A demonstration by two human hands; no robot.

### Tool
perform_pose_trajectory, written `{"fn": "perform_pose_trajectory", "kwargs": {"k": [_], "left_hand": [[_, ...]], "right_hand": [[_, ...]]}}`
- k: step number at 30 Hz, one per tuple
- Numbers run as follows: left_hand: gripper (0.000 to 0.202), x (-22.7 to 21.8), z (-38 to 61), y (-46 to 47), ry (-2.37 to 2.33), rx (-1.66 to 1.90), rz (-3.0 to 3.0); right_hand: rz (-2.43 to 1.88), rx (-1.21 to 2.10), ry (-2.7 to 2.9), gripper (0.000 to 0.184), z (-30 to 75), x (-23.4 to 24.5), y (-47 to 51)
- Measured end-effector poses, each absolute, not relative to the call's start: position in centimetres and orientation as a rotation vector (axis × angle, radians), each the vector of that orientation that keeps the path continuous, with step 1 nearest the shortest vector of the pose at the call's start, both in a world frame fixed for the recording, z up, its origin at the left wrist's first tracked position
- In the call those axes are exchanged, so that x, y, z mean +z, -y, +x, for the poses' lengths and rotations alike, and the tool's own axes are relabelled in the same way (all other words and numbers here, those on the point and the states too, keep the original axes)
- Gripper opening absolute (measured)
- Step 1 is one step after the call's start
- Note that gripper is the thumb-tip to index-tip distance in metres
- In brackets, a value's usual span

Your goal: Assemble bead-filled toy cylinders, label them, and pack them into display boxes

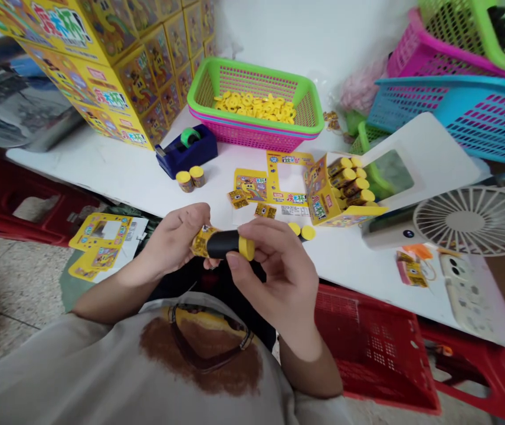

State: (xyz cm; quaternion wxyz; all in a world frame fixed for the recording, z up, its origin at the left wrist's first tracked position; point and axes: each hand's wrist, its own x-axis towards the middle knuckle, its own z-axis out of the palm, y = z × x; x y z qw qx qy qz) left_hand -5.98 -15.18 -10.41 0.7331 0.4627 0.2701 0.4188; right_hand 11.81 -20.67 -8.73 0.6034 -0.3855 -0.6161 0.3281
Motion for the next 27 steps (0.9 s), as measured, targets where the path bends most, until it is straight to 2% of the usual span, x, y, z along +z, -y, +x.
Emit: {"fn": "perform_pose_trajectory", "kwargs": {"k": [6, 11, 16, 19, 22, 27], "left_hand": [[0.054, -9.6, -7.6, 15.7, -0.632, 0.812, 1.174], [0.050, -9.3, -8.2, 16.4, -0.662, 0.856, 1.357], [0.041, -9.3, -8.7, 16.6, -0.720, 0.944, 1.886], [0.032, -9.8, -8.7, 16.3, -0.653, 0.998, 2.181], [0.031, -10.6, -8.6, 16.0, -0.579, 1.009, 2.309], [0.034, -11.7, -8.7, 15.7, -0.584, 0.950, 2.296]], "right_hand": [[-0.930, 0.691, 1.559, 0.038, 13.1, -8.3, 20.7], [-0.928, 1.006, 1.569, 0.044, 14.0, -8.6, 20.1], [-0.917, 1.229, 1.488, 0.037, 14.3, -9.7, 19.4], [-0.947, 1.042, 1.525, 0.031, 14.1, -10.1, 19.6], [-0.993, 0.739, 1.733, 0.024, 13.9, -9.9, 19.9], [-1.032, 0.553, 1.946, 0.028, 13.8, -9.8, 19.9]]}}
